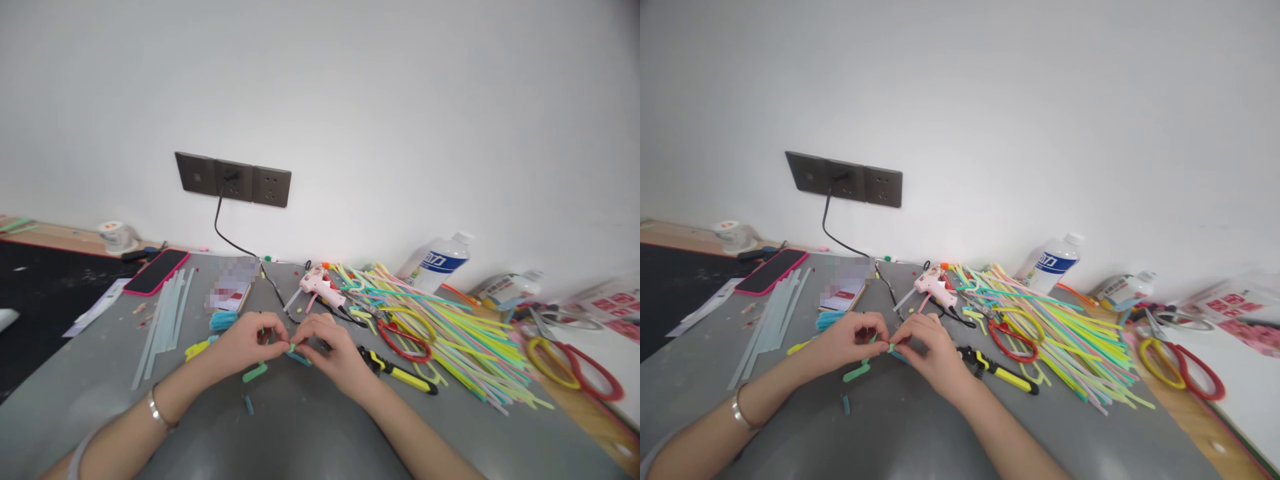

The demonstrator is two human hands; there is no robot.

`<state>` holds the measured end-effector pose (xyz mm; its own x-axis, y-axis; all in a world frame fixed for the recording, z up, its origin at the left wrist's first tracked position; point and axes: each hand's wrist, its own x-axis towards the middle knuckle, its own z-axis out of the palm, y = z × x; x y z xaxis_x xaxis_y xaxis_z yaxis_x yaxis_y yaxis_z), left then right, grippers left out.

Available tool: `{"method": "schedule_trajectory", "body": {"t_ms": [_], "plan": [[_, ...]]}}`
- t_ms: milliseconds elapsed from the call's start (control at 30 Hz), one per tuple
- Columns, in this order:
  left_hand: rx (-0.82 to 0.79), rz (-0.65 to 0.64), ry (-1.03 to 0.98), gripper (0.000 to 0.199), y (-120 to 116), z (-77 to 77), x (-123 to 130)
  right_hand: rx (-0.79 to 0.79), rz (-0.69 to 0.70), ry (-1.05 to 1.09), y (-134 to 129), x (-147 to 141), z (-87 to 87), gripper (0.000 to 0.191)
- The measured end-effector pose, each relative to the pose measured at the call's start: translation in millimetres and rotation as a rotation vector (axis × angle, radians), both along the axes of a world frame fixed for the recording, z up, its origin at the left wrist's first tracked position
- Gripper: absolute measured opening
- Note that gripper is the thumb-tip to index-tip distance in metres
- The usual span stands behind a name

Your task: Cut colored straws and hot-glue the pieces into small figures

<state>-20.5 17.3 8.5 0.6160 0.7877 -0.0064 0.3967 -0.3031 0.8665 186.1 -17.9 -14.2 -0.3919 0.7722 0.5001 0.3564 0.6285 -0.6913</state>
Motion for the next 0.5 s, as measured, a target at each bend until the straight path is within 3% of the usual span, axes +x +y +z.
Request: {"method": "schedule_trajectory", "body": {"t_ms": [333,500], "plan": [[0.031,-0.021,-0.08,0.009,-2,-1.9,-1,0.014,-0.031,0.027,2,2,2.0,0.006],[0.04,0.03,-0.13,0.011,0,-0.3,0,0.07,-0.291,0.043,20,26,-2.9,0.01]]}}
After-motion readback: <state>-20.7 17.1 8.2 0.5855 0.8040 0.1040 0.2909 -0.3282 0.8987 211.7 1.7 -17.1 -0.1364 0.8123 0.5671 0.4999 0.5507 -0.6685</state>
